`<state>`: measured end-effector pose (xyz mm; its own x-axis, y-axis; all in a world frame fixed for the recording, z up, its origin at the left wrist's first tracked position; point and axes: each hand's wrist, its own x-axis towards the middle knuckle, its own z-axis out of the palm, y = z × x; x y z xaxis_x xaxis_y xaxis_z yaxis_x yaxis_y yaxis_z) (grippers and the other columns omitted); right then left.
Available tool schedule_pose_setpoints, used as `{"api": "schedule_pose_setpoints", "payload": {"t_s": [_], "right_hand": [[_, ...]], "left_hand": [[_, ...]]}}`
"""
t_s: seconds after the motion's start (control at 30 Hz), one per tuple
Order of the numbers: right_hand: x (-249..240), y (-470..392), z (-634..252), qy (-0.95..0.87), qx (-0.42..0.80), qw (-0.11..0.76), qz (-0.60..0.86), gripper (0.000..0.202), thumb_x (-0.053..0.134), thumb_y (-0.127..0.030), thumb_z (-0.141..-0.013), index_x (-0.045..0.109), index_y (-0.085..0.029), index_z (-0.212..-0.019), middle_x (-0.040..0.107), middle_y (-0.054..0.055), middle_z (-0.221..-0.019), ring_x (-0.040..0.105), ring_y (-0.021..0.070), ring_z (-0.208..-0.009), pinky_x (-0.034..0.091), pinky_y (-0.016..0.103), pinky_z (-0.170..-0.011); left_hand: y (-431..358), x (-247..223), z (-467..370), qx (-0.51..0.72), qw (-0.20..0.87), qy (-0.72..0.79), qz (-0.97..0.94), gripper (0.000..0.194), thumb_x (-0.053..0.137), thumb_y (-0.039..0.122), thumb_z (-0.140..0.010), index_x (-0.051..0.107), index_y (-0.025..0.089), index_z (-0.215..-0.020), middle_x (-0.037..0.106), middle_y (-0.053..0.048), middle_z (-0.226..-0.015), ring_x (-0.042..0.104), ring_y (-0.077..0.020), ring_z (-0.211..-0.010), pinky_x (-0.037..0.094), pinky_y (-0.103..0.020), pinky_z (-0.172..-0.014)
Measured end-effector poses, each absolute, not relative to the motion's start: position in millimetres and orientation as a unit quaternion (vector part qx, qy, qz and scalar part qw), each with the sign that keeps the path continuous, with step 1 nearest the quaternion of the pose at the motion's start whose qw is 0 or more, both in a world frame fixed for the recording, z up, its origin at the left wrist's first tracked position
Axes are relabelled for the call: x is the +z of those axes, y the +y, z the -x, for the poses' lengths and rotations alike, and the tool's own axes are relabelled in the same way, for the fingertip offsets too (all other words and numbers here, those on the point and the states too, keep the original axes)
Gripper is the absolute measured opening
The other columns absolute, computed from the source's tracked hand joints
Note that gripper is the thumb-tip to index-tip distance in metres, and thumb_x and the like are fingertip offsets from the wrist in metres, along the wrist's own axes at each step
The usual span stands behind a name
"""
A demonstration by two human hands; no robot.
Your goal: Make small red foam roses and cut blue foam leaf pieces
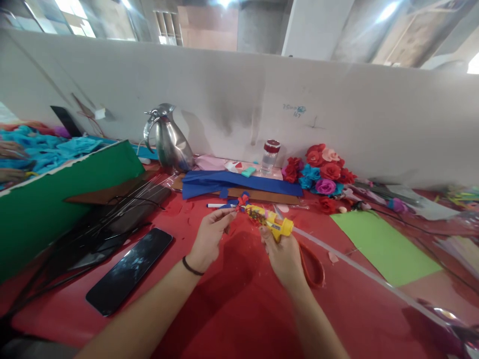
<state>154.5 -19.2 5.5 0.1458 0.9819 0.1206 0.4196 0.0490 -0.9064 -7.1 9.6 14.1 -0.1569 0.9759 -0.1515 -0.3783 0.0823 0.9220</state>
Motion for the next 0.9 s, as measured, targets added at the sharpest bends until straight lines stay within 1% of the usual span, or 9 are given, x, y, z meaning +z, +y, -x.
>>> {"api": "schedule_pose_setpoints", "payload": {"t_s": [0.1,0.27,0.37,0.53,0.73,0.9], "right_hand": [[6.4,-19.5,-154.1,-0.591,0.268,0.452,0.612,0.047,0.052,-0.063,-0.078,0.054,-0.019,-0.060,0.048,-0.002,-0.047,0.045,0.0130,-0.045,0.037,0.024,-0.046],[11.0,-20.2,-152.2,-0.605,0.222,0.431,0.632,0.047,0.052,-0.063,-0.075,0.062,-0.017,-0.067,0.055,0.002,-0.049,0.052,0.0173,-0.047,0.040,0.026,-0.047],[14.1,-21.2,-150.7,-0.605,0.201,0.432,0.638,0.049,0.051,-0.062,-0.076,0.065,-0.016,-0.072,0.062,0.005,-0.055,0.057,0.0196,-0.051,0.044,0.027,-0.050],[15.3,-21.8,-150.5,-0.634,0.192,0.424,0.618,0.050,0.051,-0.060,-0.078,0.070,-0.014,-0.083,0.070,0.008,-0.068,0.065,0.0236,-0.064,0.050,0.028,-0.060],[14.0,-22.0,-152.3,-0.633,0.183,0.432,0.616,0.053,0.051,-0.062,-0.078,0.072,-0.014,-0.091,0.075,0.011,-0.081,0.069,0.0272,-0.076,0.053,0.030,-0.067],[14.7,-21.7,-153.4,-0.630,0.176,0.437,0.617,0.054,0.049,-0.062,-0.079,0.072,-0.014,-0.090,0.074,0.011,-0.079,0.070,0.0275,-0.075,0.053,0.030,-0.065]], "left_hand": [[9.2,14.7,7.3,0.597,0.560,0.478,-0.319,0.019,0.074,0.029,-0.060,0.070,0.013,-0.071,0.054,0.003,-0.057,0.036,-0.0044,-0.046,0.028,-0.023,-0.049],[8.9,16.5,7.4,0.595,0.559,0.480,-0.320,0.019,0.074,0.028,-0.059,0.070,0.013,-0.071,0.053,0.004,-0.056,0.036,-0.0041,-0.046,0.028,-0.022,-0.049],[9.4,15.3,7.5,0.597,0.560,0.478,-0.320,0.020,0.076,0.028,-0.058,0.070,0.013,-0.071,0.054,0.004,-0.055,0.036,-0.0041,-0.046,0.028,-0.022,-0.048],[10.2,12.3,7.8,0.598,0.556,0.477,-0.325,0.020,0.074,0.029,-0.060,0.070,0.013,-0.072,0.051,0.004,-0.052,0.036,-0.0044,-0.046,0.027,-0.021,-0.048],[10.3,13.3,7.7,0.600,0.554,0.476,-0.326,0.019,0.074,0.029,-0.060,0.070,0.013,-0.070,0.050,0.004,-0.053,0.035,-0.0044,-0.046,0.027,-0.022,-0.048],[9.2,15.4,8.1,0.603,0.560,0.470,-0.318,0.020,0.076,0.030,-0.059,0.071,0.013,-0.069,0.049,0.005,-0.051,0.034,-0.0047,-0.047,0.027,-0.023,-0.049]]}}
